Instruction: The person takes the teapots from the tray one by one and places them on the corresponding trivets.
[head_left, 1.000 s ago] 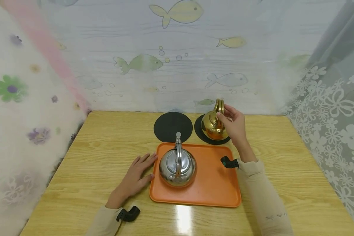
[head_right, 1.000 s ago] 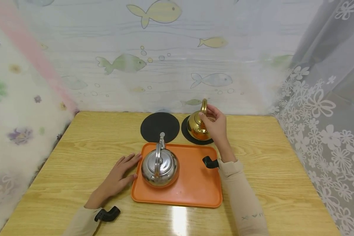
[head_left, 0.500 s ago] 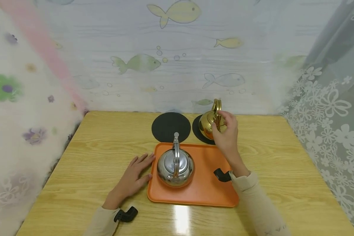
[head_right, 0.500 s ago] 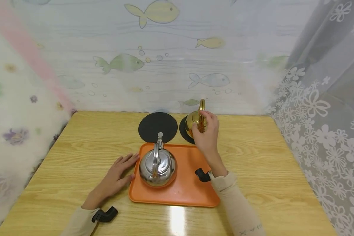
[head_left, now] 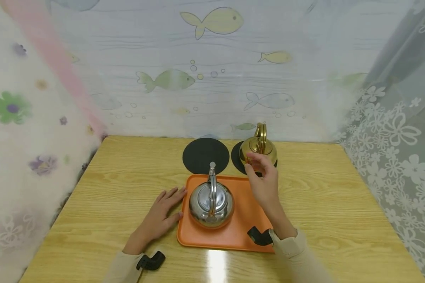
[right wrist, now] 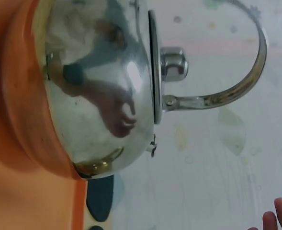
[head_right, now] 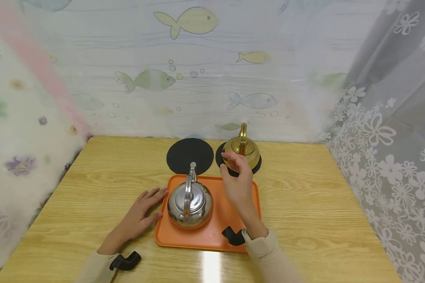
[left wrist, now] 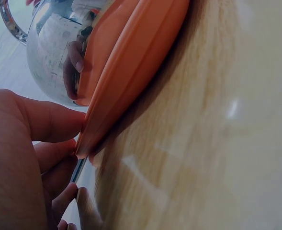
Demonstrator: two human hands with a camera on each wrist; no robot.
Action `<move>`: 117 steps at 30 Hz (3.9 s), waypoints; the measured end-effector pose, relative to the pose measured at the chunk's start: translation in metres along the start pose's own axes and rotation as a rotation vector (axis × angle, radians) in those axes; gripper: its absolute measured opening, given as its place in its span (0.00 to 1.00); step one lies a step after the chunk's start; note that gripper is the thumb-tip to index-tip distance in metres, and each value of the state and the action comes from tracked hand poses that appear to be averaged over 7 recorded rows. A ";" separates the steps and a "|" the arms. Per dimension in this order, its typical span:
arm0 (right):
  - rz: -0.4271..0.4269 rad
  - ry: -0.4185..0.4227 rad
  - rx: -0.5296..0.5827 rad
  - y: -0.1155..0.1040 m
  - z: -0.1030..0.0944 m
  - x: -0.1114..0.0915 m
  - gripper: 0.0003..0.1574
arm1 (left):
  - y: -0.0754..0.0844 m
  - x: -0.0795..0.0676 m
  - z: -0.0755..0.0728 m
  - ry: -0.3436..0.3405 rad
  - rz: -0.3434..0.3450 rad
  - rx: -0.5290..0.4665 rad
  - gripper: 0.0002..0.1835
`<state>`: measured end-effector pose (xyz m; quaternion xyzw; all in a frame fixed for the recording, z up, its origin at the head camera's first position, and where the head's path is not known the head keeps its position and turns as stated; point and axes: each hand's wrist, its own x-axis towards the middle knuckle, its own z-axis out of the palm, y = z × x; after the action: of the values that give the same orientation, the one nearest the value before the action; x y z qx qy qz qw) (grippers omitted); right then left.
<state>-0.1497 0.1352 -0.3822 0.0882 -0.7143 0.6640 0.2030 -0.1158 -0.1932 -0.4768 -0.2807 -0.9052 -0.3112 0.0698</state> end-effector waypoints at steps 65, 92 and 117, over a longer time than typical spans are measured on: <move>0.269 -0.374 0.550 -0.013 0.036 -0.081 0.31 | 0.001 0.000 -0.002 0.000 -0.009 -0.006 0.33; 0.438 -0.408 0.449 -0.013 0.049 -0.056 0.26 | 0.004 0.001 -0.003 0.001 -0.006 -0.005 0.32; 0.388 -0.498 0.556 -0.005 0.050 -0.046 0.30 | 0.000 0.004 -0.006 -0.012 -0.001 0.001 0.32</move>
<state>-0.1146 0.0784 -0.3982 0.1614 -0.5386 0.8157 -0.1362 -0.1197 -0.1948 -0.4703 -0.2821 -0.9059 -0.3093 0.0646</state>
